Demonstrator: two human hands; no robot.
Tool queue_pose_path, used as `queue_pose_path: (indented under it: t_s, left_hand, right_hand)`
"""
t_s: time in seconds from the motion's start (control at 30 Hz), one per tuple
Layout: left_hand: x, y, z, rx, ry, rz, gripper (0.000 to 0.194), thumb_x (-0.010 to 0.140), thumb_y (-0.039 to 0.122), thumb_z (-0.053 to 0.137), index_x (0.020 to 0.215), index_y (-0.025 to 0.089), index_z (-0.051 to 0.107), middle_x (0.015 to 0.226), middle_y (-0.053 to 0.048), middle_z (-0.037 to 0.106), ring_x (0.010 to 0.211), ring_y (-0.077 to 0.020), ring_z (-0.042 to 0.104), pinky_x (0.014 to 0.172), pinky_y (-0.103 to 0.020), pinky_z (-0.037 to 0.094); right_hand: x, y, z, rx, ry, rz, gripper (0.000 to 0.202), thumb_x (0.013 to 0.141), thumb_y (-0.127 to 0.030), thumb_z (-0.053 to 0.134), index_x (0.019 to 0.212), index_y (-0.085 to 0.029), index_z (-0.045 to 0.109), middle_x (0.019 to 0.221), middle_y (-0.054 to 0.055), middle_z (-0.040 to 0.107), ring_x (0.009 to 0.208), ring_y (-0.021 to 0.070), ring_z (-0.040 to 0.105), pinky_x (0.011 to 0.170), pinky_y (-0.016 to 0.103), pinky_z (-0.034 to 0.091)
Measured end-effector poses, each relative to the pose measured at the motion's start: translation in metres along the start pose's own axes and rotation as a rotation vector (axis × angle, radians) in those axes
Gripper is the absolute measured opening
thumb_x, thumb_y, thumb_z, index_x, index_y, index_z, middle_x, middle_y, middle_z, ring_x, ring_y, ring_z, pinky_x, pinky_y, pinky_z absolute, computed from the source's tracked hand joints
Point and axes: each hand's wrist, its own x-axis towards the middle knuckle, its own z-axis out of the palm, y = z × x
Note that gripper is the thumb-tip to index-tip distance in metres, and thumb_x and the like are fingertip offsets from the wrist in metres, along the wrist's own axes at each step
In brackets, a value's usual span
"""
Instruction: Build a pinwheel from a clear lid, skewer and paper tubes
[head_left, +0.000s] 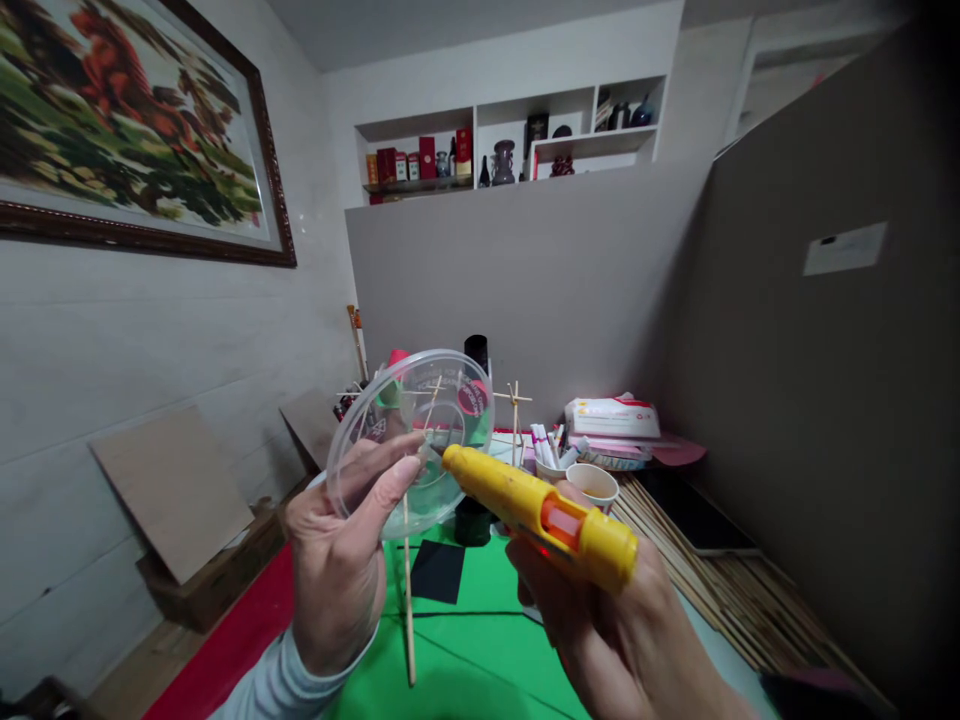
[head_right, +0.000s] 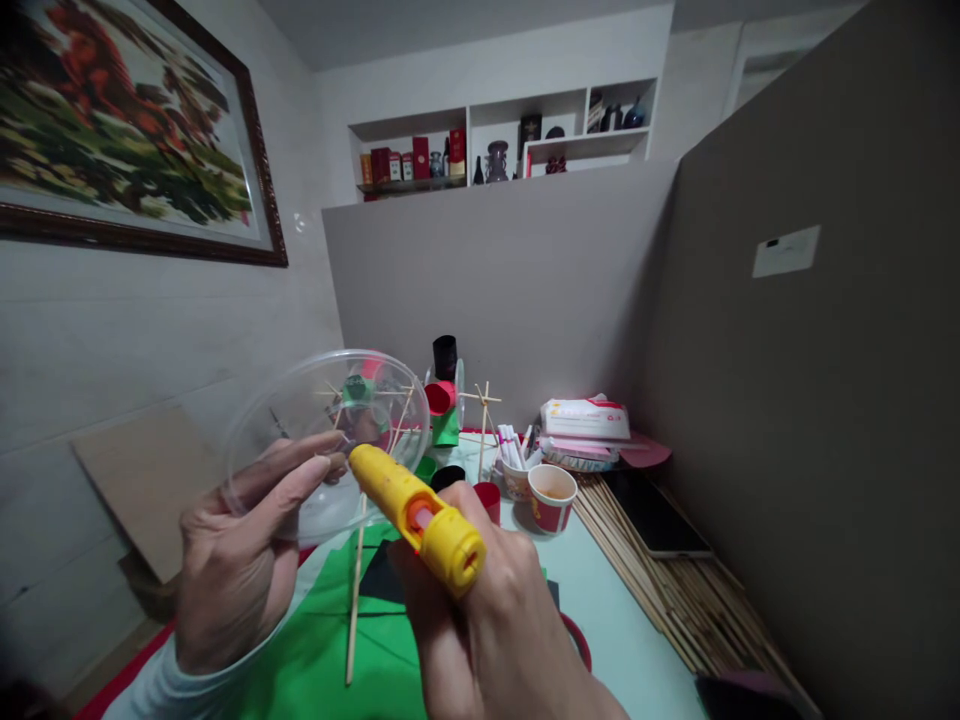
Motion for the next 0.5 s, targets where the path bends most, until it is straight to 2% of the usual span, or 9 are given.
queue_pose_path:
  t_s: [0.1, 0.23, 0.5]
  left_hand:
    - [0.0, 0.0, 0.0, -0.018, 0.004, -0.012, 0.012, 0.08, 0.024, 0.08, 0.091, 0.025, 0.085, 0.101, -0.004, 0.082, 0.103, -0.0241, 0.074, 0.107, -0.037, 0.054]
    - [0.001, 0.0, 0.002, -0.014, 0.006, -0.013, 0.011, 0.08, 0.022, 0.079, 0.089, 0.025, 0.085, 0.1, -0.004, 0.082, 0.102, -0.024, 0.074, 0.103, -0.036, 0.056]
    - [0.003, -0.008, 0.004, -0.011, -0.037, -0.008, 0.012, 0.08, 0.023, 0.08, 0.09, 0.025, 0.085, 0.099, -0.004, 0.081, 0.099, -0.0225, 0.074, 0.096, -0.032, 0.058]
  right_hand:
    - [0.001, 0.002, 0.0, -0.002, -0.019, -0.005, 0.012, 0.101, -0.022, 0.044, 0.091, -0.027, 0.048, 0.071, -0.004, 0.052, 0.05, 0.0118, 0.054, 0.048, 0.028, 0.043]
    - [0.003, 0.002, -0.002, -0.008, -0.034, -0.01, 0.014, 0.1, -0.024, 0.045, 0.086, -0.026, 0.047, 0.073, -0.003, 0.052, 0.053, 0.0119, 0.052, 0.048, 0.029, 0.043]
    - [0.007, 0.014, -0.005, -0.08, -0.04, -0.016, 0.013, 0.099, -0.025, 0.048, 0.088, -0.024, 0.055, 0.076, 0.001, 0.059, 0.061, 0.0141, 0.058, 0.047, 0.025, 0.045]
